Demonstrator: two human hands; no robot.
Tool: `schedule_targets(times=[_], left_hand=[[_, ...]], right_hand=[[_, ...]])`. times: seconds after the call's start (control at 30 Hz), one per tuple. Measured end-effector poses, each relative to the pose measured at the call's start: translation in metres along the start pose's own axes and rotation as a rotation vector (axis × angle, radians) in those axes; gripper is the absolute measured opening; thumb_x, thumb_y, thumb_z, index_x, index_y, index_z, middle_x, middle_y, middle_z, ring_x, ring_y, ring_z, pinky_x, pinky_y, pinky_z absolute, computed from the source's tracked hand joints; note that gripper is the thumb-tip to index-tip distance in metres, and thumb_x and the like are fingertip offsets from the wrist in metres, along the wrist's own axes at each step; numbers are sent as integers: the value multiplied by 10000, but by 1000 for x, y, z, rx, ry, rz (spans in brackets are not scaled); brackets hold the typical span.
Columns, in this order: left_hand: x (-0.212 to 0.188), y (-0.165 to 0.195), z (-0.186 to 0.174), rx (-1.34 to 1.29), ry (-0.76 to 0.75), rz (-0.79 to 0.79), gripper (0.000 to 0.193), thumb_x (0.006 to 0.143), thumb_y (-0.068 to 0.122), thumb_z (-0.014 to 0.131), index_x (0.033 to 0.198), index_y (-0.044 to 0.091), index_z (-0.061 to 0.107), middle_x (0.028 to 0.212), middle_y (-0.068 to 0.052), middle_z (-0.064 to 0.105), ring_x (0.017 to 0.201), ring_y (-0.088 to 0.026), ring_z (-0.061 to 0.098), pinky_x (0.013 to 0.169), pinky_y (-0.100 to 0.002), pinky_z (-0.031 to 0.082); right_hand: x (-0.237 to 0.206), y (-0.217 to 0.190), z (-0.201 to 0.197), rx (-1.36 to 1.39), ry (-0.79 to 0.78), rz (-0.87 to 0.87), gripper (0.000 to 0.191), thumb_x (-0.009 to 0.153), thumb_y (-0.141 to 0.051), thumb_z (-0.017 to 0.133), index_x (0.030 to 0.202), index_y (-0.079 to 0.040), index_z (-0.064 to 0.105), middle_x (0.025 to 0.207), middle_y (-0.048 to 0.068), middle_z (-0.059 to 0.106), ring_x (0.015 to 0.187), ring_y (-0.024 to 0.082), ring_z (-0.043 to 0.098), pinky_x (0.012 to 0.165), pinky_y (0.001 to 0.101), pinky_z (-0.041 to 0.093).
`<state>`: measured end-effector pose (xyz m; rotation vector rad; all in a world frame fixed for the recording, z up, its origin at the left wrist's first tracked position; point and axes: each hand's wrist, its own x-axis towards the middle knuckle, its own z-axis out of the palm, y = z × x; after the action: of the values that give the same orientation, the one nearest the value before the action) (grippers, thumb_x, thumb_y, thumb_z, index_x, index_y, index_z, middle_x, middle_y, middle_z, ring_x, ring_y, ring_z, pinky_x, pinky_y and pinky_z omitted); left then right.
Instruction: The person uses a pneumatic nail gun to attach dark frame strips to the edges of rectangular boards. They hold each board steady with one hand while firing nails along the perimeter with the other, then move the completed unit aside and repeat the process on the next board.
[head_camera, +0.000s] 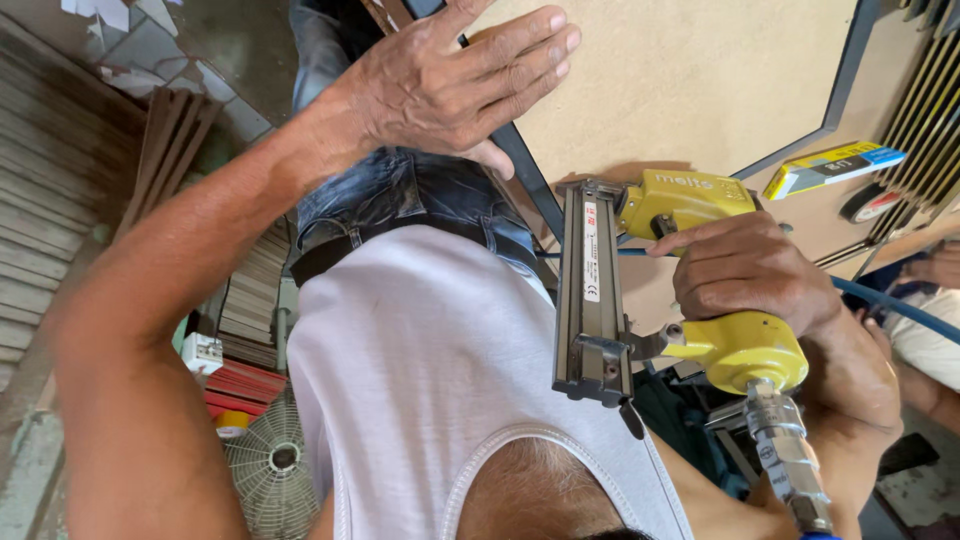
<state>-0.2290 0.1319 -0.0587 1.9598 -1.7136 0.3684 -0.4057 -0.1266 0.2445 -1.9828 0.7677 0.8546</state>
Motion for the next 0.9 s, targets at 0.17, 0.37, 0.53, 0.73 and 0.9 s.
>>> schedule_targets(times=[0.17, 0.37, 0.53, 0.73, 0.9], left_hand=[[-1, 3, -2, 24, -46, -17, 1037, 715, 809, 593, 1398, 29, 629, 1538, -92, 553, 1487, -219, 440, 1235, -438, 349], [4, 4, -8, 95, -83, -16, 1097, 644, 840, 547, 1418, 69, 649, 1575, -52, 562, 1501, -208, 441, 1213, -447, 362], [9, -5, -17, 16, -87, 61, 922, 769, 702, 650, 1381, 13, 680, 1476, -107, 608, 1432, -250, 495, 1211, -535, 342], [17, -21, -34, 65, -81, 361, 325, 1006, 256, 717, 1198, -5, 737, 1268, -143, 705, 1249, -268, 621, 1115, -450, 496], [37, -19, -27, 285, -113, 768, 244, 905, 154, 703, 1024, -54, 747, 1021, -193, 763, 969, -290, 734, 901, -383, 594]], right_hand=[[12, -13, -1, 104, -72, 145, 544, 652, 3, 760, 1157, 66, 569, 1171, 115, 673, 1056, 161, 661, 949, 265, 565], [71, -48, 3, 254, -259, -160, 306, 749, -142, 701, 1013, -3, 631, 982, 85, 684, 892, 175, 686, 929, 357, 577], [83, 103, -3, 74, -77, -980, 206, 765, -191, 781, 827, -106, 604, 668, 68, 604, 600, 218, 663, 864, 438, 607], [29, 265, 73, 627, 646, -801, 218, 808, -69, 741, 867, -73, 531, 710, 28, 554, 675, 207, 643, 1022, 537, 560], [37, 334, 151, 1222, 931, -826, 134, 879, 47, 639, 871, -59, 558, 732, 85, 568, 722, 260, 638, 1108, 535, 480]])
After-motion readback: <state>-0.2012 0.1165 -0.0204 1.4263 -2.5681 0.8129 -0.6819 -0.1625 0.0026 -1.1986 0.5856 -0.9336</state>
